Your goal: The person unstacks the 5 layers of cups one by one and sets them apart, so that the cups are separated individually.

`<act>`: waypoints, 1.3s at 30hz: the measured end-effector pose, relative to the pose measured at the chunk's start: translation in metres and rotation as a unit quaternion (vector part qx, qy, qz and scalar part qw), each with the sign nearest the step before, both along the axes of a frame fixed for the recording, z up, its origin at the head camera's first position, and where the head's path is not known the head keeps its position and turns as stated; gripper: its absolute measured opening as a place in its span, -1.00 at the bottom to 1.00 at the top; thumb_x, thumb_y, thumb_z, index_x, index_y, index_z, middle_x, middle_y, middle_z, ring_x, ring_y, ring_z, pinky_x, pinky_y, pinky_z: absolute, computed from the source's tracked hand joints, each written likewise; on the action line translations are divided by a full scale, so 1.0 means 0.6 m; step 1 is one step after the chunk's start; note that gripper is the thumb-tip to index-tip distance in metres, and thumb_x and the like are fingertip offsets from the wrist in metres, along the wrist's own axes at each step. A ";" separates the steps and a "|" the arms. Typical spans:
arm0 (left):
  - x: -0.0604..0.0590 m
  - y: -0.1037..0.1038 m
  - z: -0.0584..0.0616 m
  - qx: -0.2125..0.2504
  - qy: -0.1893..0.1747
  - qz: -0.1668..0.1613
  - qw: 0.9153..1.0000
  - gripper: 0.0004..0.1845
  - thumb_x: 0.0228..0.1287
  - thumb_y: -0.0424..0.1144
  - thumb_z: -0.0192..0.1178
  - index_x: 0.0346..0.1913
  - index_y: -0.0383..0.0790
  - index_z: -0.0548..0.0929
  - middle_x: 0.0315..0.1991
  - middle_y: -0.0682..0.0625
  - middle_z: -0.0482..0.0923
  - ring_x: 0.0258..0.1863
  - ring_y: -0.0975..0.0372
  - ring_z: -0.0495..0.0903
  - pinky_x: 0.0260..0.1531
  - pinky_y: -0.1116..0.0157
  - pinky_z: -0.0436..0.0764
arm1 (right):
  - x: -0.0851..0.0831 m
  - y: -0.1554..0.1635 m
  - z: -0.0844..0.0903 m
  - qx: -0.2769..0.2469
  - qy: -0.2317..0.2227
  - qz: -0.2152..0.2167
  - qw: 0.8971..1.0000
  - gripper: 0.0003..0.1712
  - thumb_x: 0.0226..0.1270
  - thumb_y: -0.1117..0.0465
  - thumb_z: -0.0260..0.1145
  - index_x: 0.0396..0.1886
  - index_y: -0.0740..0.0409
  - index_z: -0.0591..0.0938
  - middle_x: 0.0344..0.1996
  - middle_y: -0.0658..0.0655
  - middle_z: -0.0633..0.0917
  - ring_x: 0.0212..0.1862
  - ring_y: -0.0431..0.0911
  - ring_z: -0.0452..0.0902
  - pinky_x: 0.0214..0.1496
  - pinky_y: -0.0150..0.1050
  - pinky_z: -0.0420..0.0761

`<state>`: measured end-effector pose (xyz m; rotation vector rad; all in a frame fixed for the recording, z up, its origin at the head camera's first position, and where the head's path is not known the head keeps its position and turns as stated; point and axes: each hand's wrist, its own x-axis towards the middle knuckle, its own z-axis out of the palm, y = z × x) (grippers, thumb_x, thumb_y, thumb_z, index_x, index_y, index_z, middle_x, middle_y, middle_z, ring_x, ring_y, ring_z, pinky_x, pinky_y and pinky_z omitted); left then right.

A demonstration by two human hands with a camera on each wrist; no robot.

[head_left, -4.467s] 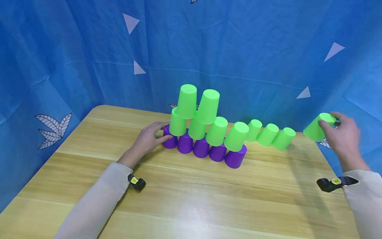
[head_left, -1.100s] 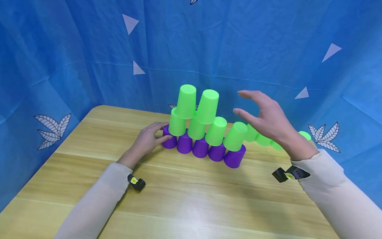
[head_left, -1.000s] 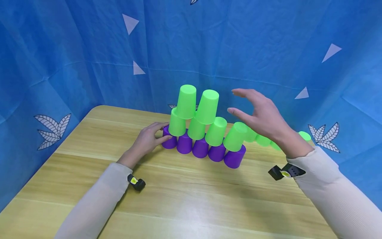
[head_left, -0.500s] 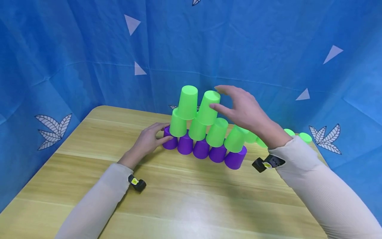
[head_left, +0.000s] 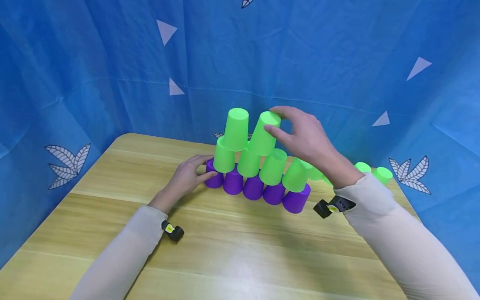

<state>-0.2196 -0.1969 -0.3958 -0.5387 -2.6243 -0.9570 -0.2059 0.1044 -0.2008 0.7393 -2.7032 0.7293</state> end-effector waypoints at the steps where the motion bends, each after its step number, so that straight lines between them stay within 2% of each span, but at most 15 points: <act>1: 0.000 0.000 0.000 0.000 0.000 0.000 1.000 -0.39 0.23 0.05 0.34 0.28 -0.14 0.54 0.14 -0.07 0.57 0.10 0.04 0.56 0.17 0.00 0.51 | 0.002 0.002 0.002 -0.006 0.004 -0.003 1.000 -0.37 0.40 -0.14 0.24 0.33 0.09 0.49 0.23 0.09 0.55 0.33 0.02 0.35 0.34 0.06 0.36; 11: 0.000 -0.006 0.000 0.003 0.003 0.001 1.000 -0.38 0.22 0.05 0.35 0.29 -0.14 0.53 0.16 -0.08 0.56 0.12 0.03 0.55 0.18 0.00 0.51 | 0.021 0.038 0.016 -0.039 0.022 -0.025 0.999 -0.40 0.39 -0.14 0.24 0.33 0.02 0.50 0.20 0.07 0.56 0.25 0.01 0.41 0.24 0.13 0.41; 17: 0.002 -0.008 0.000 0.002 -0.001 0.002 1.000 -0.38 0.22 0.04 0.35 0.29 -0.15 0.53 0.18 -0.09 0.56 0.14 0.01 0.54 0.19 -0.02 0.49 | 0.032 0.071 0.017 -0.062 0.031 -0.040 0.997 -0.41 0.40 -0.10 0.25 0.34 0.01 0.49 0.24 0.11 0.54 0.25 0.15 0.43 0.20 0.19 0.43; 23: 0.002 -0.008 0.002 0.001 0.000 0.004 1.000 -0.38 0.22 0.04 0.35 0.29 -0.15 0.53 0.16 -0.10 0.57 0.11 0.02 0.56 0.18 -0.02 0.50 | 0.041 0.113 0.023 -0.073 0.026 -0.070 0.994 -0.37 0.39 -0.15 0.23 0.38 -0.03 0.46 0.30 0.11 0.48 0.27 0.26 0.39 0.22 0.32 0.37; 24: 0.001 -0.009 0.003 0.002 0.001 0.004 1.000 -0.38 0.22 0.04 0.35 0.29 -0.15 0.53 0.15 -0.10 0.57 0.11 0.02 0.56 0.18 -0.02 0.50 | 0.043 0.121 0.024 -0.074 0.023 -0.077 0.994 -0.36 0.39 -0.17 0.23 0.39 -0.05 0.45 0.32 0.11 0.47 0.28 0.27 0.38 0.22 0.34 0.35; 27: 0.001 -0.009 0.004 0.002 0.004 0.003 1.000 -0.39 0.22 0.03 0.36 0.28 -0.15 0.53 0.14 -0.10 0.57 0.09 0.03 0.56 0.17 -0.01 0.51 | 0.044 0.143 0.024 -0.077 0.023 -0.092 0.993 -0.35 0.41 -0.16 0.21 0.41 -0.05 0.42 0.35 0.12 0.44 0.28 0.31 0.38 0.45 0.29 0.01; 30: 0.001 -0.009 0.004 0.003 0.004 0.000 1.000 -0.39 0.22 0.03 0.36 0.28 -0.15 0.53 0.15 -0.09 0.57 0.09 0.03 0.57 0.16 -0.01 0.52 | 0.046 0.164 0.020 -0.079 0.019 -0.106 0.991 -0.34 0.42 -0.15 0.20 0.42 -0.04 0.40 0.37 0.14 0.41 0.28 0.34 0.36 0.50 0.23 -0.17; 31: 0.001 -0.010 0.004 0.003 0.003 0.000 1.000 -0.38 0.22 0.03 0.36 0.28 -0.15 0.53 0.15 -0.09 0.57 0.09 0.03 0.56 0.16 -0.01 0.52 | 0.047 0.171 0.019 -0.079 0.019 -0.111 0.990 -0.34 0.42 -0.15 0.20 0.43 -0.04 0.40 0.37 0.15 0.41 0.28 0.35 0.36 0.50 0.23 -0.16; 34: 0.001 -0.012 0.004 0.003 0.001 0.000 1.000 -0.38 0.22 0.03 0.35 0.29 -0.15 0.53 0.15 -0.09 0.57 0.11 0.03 0.56 0.17 -0.01 0.51 | 0.048 0.189 0.013 -0.080 0.010 -0.131 0.988 -0.33 0.41 -0.17 0.19 0.44 -0.07 0.38 0.39 0.13 0.38 0.30 0.34 0.33 0.35 0.37 0.16; 36: 0.001 -0.013 0.003 0.003 0.000 0.002 1.000 -0.38 0.23 0.03 0.35 0.29 -0.15 0.53 0.15 -0.09 0.57 0.12 0.02 0.55 0.18 -0.01 0.51 | 0.048 0.200 0.010 -0.081 0.007 -0.142 0.986 -0.32 0.41 -0.17 0.19 0.46 -0.08 0.36 0.40 0.14 0.37 0.31 0.33 0.32 0.25 0.40 0.27; 39: 0.001 -0.014 0.004 0.002 -0.002 0.004 1.000 -0.38 0.23 0.02 0.35 0.30 -0.15 0.52 0.16 -0.09 0.57 0.14 0.02 0.54 0.19 -0.02 0.50 | 0.048 0.216 0.004 -0.080 0.007 -0.149 0.986 -0.31 0.43 -0.15 0.18 0.47 -0.04 0.33 0.41 0.18 0.34 0.31 0.36 0.30 0.24 0.40 0.27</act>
